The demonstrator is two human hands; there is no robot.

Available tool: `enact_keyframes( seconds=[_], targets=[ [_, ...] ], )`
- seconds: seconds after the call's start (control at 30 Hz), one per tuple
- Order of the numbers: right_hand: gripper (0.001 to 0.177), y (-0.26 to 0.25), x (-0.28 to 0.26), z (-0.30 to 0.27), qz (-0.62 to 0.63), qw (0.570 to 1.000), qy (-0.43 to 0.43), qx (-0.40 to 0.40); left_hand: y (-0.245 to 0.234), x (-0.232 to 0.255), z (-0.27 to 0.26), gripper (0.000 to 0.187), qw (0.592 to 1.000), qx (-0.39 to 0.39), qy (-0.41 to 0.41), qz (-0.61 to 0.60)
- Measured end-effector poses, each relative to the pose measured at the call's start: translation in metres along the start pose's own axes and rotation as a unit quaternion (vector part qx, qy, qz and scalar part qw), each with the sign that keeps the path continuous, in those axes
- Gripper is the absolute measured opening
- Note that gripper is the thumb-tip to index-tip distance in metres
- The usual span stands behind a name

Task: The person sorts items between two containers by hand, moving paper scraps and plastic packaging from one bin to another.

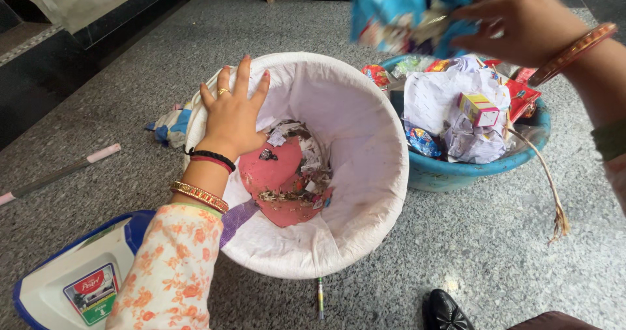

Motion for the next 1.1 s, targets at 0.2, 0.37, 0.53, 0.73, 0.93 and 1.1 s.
enact_keyframes(
  seconds=[0.2,0.37,0.53,0.73,0.93,1.1],
  targets=[
    [0.050,0.023,0.079,-0.053,-0.272,0.943,0.169,0.091,-0.003,0.001,-0.001,0.114,1.000,0.010,0.009,-0.005],
    [0.056,0.103,0.132,-0.086,-0.341,0.904,0.258,-0.008,-0.003,0.001,-0.001,0.113,1.000,0.007,0.007,-0.016],
    [0.043,0.184,0.166,-0.126,-0.291,0.892,0.294,-0.185,-0.002,0.003,0.000,0.113,1.000,-0.002,0.006,-0.012],
    [0.040,0.179,0.172,-0.112,-0.194,0.880,0.358,-0.245,-0.003,0.004,0.001,0.114,1.000,-0.002,0.004,-0.010],
    [0.085,0.130,0.054,-0.031,-0.080,0.987,0.131,0.038,-0.002,-0.001,-0.001,0.119,1.000,0.002,0.007,-0.029],
    [0.099,0.145,-0.061,0.006,0.029,1.000,0.004,0.006,-0.001,-0.011,-0.002,0.119,0.998,0.000,0.008,-0.067]
  ],
)
Point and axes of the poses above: each hand's wrist, its own z-axis towards the middle knuckle, its own y-axis out of the palm, x = y × z, the point moved 7 cm from there along z, towards the middle knuckle, and after that the axes turned 10 degrees about z, right-handed, at the moved point
